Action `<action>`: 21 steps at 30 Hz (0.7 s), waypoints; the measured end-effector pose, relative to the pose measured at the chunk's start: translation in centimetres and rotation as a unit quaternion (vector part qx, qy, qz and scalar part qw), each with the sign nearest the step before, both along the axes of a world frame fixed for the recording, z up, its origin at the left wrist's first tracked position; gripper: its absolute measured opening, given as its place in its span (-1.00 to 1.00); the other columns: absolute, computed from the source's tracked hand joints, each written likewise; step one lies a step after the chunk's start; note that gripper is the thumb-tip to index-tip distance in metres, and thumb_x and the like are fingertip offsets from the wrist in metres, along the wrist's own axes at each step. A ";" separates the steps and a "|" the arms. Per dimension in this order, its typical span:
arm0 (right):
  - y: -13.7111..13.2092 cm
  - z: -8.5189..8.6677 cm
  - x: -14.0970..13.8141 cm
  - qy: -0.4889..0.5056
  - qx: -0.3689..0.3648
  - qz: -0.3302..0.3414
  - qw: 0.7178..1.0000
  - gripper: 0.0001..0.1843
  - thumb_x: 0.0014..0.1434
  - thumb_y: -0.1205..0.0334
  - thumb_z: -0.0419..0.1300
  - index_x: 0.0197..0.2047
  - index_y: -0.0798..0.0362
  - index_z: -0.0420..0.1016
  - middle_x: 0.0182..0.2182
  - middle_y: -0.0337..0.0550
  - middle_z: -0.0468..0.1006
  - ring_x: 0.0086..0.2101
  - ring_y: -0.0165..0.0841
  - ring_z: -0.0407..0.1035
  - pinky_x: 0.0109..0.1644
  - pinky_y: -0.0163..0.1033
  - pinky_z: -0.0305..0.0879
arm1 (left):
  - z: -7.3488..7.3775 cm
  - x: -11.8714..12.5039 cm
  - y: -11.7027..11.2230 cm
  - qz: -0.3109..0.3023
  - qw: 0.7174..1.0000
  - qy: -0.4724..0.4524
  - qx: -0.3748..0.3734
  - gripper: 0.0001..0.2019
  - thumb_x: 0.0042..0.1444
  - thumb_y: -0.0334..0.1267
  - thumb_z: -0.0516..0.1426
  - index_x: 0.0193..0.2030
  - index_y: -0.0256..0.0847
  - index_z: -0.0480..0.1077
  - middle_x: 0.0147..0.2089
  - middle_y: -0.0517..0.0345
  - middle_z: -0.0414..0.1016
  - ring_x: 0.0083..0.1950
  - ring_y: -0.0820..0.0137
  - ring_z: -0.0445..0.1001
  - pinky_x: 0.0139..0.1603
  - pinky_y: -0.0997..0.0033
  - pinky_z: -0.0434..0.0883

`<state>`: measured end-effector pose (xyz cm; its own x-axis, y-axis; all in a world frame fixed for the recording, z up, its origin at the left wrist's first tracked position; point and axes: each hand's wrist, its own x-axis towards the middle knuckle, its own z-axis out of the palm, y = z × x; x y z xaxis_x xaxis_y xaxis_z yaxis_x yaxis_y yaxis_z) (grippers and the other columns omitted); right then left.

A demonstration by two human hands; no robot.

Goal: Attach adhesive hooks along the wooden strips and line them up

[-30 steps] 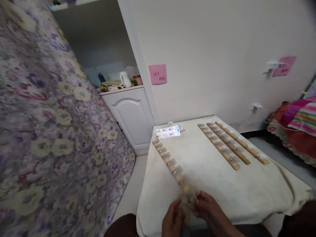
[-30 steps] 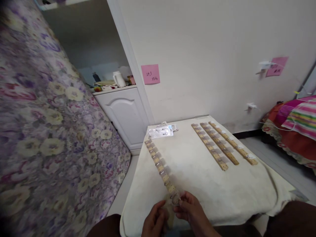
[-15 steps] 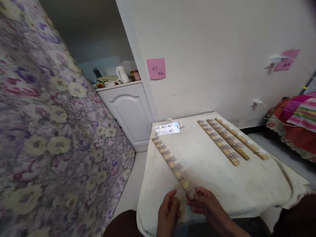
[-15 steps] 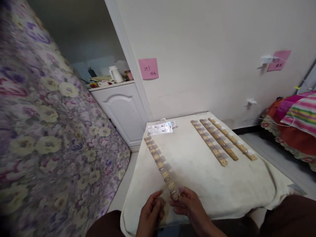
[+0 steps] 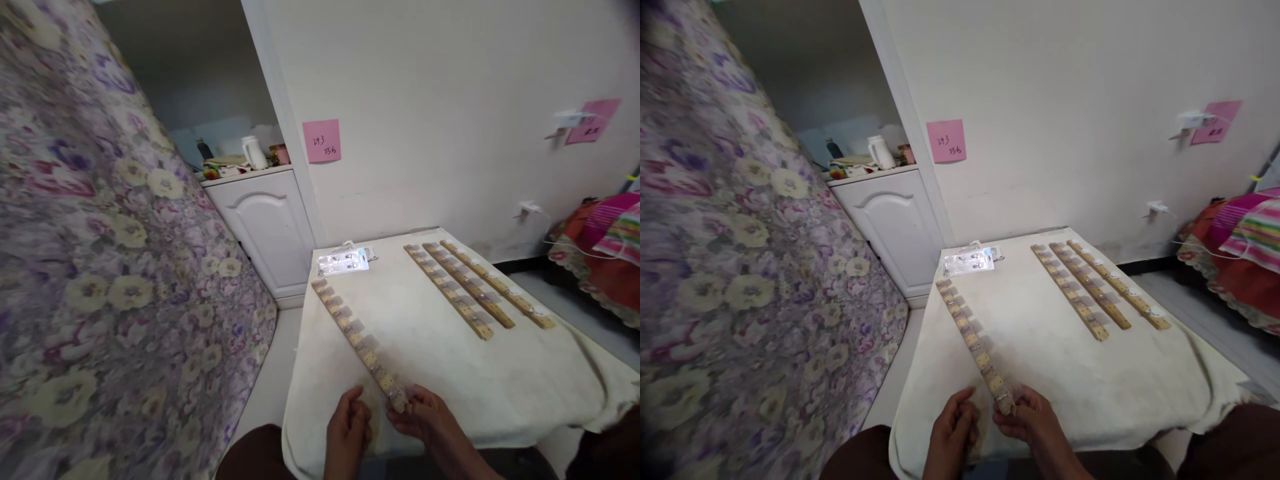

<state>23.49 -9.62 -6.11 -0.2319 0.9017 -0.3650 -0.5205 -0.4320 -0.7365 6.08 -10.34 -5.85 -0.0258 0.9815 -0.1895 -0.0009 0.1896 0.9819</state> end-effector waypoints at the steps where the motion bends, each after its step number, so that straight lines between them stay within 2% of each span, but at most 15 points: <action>1: -0.1 0.0 0.1 0.002 0.000 -0.001 1.000 -0.70 -0.15 0.17 0.34 -0.31 0.12 0.52 -0.38 -0.11 0.61 -0.32 -0.26 0.52 -0.23 -0.22 0.35 | 0.0 0.0 0.0 0.002 1.000 0.004 0.000 -0.54 0.02 0.02 0.14 -0.03 -0.27 0.32 -0.46 0.30 0.32 -0.57 0.58 0.26 -0.55 0.56 0.16; 8: -0.8 -0.1 0.9 0.012 0.014 0.006 1.000 -0.68 -0.16 0.17 0.36 -0.30 0.11 0.52 -0.38 -0.12 0.61 -0.35 -0.27 0.52 -0.27 -0.24 0.35 | 0.0 0.1 0.0 0.011 1.000 0.008 -0.006 -0.52 -0.01 0.03 0.16 -0.03 -0.26 0.33 -0.47 0.32 0.31 -0.59 0.58 0.22 -0.57 0.56 0.14; 12: -1.3 0.5 1.6 0.013 0.019 -0.008 1.000 -0.67 -0.15 0.17 0.34 -0.28 0.12 0.52 -0.36 -0.09 0.61 -0.33 -0.27 0.52 -0.28 -0.26 0.34 | -0.2 -0.1 0.2 0.002 1.000 0.026 -0.008 -0.47 -0.04 0.08 0.16 -0.02 -0.26 0.33 -0.46 0.30 0.34 -0.59 0.57 0.24 -0.57 0.55 0.15; 18: -1.2 1.7 3.6 0.008 0.033 -0.058 0.998 -0.69 -0.15 0.16 0.36 -0.31 0.13 0.52 -0.36 -0.06 0.63 -0.33 -0.26 0.52 -0.27 -0.26 0.36 | -1.0 -0.2 0.6 -0.009 0.999 0.032 -0.009 -0.42 -0.06 0.13 0.16 -0.01 -0.26 0.32 -0.49 0.31 0.31 -0.57 0.54 0.25 -0.55 0.53 0.18; 21: -1.0 1.7 4.9 0.019 0.046 -0.094 0.994 -0.68 -0.12 0.16 0.36 -0.28 0.14 0.53 -0.34 -0.04 0.64 -0.32 -0.26 0.53 -0.26 -0.26 0.37 | -1.9 -0.1 0.7 0.019 0.999 0.049 0.007 -0.39 -0.09 0.18 0.15 -0.02 -0.26 0.33 -0.49 0.30 0.31 -0.58 0.55 0.23 -0.57 0.54 0.16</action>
<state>28.37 -10.62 -4.41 -0.0678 0.9594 -0.2737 -0.6135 -0.2565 -0.7469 6.00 -9.62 -7.74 -0.0814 0.9820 -0.1702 0.0888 0.1772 0.9802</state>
